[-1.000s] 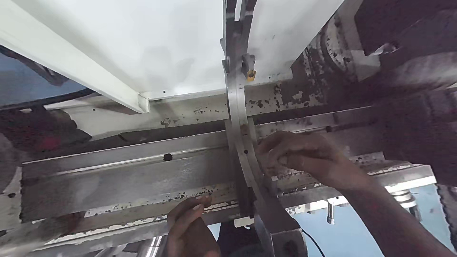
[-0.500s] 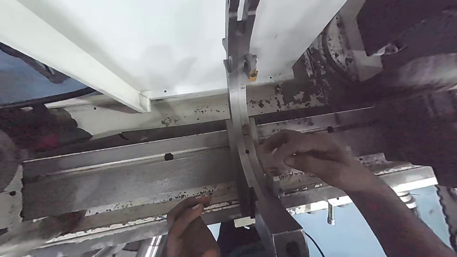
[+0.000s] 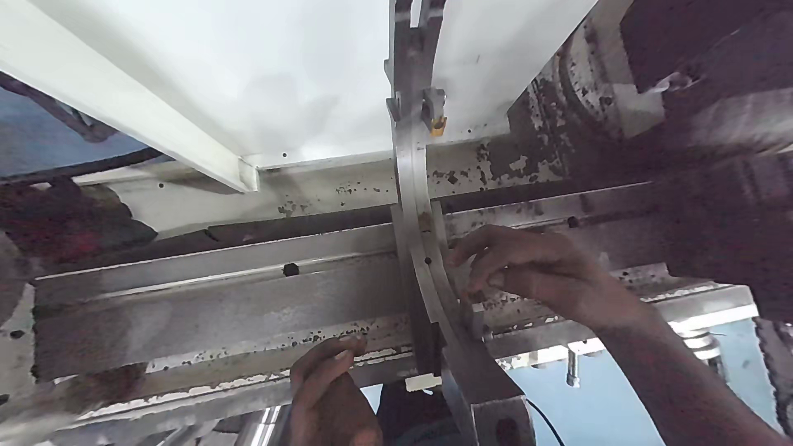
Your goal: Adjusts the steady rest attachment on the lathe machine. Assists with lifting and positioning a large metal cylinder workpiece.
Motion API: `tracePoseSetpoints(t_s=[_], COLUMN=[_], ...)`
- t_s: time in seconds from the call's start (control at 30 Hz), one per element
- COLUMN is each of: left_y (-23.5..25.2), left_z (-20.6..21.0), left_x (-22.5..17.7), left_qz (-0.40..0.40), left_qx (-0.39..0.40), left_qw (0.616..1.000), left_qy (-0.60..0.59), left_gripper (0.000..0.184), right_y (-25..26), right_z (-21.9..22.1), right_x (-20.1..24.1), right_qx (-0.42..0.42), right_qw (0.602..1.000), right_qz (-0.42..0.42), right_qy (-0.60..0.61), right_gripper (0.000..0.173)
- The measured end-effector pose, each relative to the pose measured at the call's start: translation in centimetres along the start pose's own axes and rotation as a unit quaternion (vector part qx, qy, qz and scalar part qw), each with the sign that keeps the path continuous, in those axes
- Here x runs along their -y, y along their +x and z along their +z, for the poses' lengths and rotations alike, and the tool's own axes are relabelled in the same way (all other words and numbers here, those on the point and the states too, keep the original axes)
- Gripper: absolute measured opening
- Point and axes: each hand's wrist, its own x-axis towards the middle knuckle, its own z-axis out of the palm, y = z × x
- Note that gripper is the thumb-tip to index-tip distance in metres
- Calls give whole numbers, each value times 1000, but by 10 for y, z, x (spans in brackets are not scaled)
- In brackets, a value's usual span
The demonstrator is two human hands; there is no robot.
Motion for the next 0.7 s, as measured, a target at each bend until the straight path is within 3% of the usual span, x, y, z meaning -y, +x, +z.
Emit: tracePoseSetpoints(t_s=[0.53, 0.7], left_y=[0, -1], left_z=[2, 2], left_x=[-2, -4], left_qz=[7, 12], left_qx=[6, 4], left_qw=[1000, 1000], left_qy=[4, 9], left_gripper=[48, 48], right_y=[0, -7], right_z=[0, -6], right_x=[-1, -3], right_qx=[-3, -70], right_qw=[1000, 997], right_qz=[-6, -27], right_qy=[9, -2], right_gripper=[22, 22])
